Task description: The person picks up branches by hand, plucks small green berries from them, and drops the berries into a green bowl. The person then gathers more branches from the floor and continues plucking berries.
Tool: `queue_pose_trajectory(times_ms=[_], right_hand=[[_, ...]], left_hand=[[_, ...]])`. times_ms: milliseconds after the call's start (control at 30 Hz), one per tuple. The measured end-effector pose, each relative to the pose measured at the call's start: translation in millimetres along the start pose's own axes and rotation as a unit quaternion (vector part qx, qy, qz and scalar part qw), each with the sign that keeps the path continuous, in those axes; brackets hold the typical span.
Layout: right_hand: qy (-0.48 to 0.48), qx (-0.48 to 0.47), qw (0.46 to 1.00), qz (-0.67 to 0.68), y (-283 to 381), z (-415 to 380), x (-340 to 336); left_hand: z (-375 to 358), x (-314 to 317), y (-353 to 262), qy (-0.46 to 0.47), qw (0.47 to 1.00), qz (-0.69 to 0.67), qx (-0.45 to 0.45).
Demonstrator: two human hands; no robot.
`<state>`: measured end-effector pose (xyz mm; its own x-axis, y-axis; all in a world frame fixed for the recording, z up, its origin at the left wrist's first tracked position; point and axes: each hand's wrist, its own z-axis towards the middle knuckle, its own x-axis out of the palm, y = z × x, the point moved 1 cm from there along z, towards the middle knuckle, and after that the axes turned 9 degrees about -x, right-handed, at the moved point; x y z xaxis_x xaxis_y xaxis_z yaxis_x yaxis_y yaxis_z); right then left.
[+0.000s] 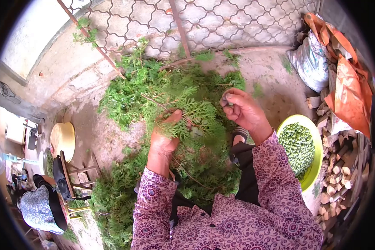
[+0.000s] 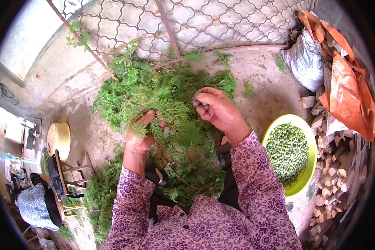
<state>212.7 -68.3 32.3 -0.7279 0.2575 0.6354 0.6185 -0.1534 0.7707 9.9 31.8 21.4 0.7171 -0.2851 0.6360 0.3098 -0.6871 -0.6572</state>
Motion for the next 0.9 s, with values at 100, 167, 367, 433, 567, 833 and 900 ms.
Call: queue_pose_trajectory(times_ms=[100,167,367,433,567,833,900], right_hand=[[-0.015,0.026,0.989,-0.148,-10,1,-3],[0.002,0.047,0.979,-0.198,-20,4,-1],[0.116,0.128,0.983,-0.066,-30,1,27],[0.111,0.091,0.989,-0.04,-38,3,27],[0.114,0.063,0.991,-0.042,-29,-2,43],[0.07,0.082,0.989,-0.1,-30,-1,38],[0.062,0.081,0.993,-0.066,-39,1,35]], left_hand=[[-3,2,-8,-0.01,0.999,0.005,0.036],[-4,2,-11,0.005,1.0,0.009,0.03],[2,-2,-4,-0.013,1.0,0.023,-0.005],[-1,-1,-4,-0.071,0.996,0.038,-0.029],[-6,3,-7,-0.064,0.996,0.047,-0.029],[-14,14,3,0.047,0.994,0.101,0.016],[-12,11,4,0.06,0.993,0.102,0.012]])
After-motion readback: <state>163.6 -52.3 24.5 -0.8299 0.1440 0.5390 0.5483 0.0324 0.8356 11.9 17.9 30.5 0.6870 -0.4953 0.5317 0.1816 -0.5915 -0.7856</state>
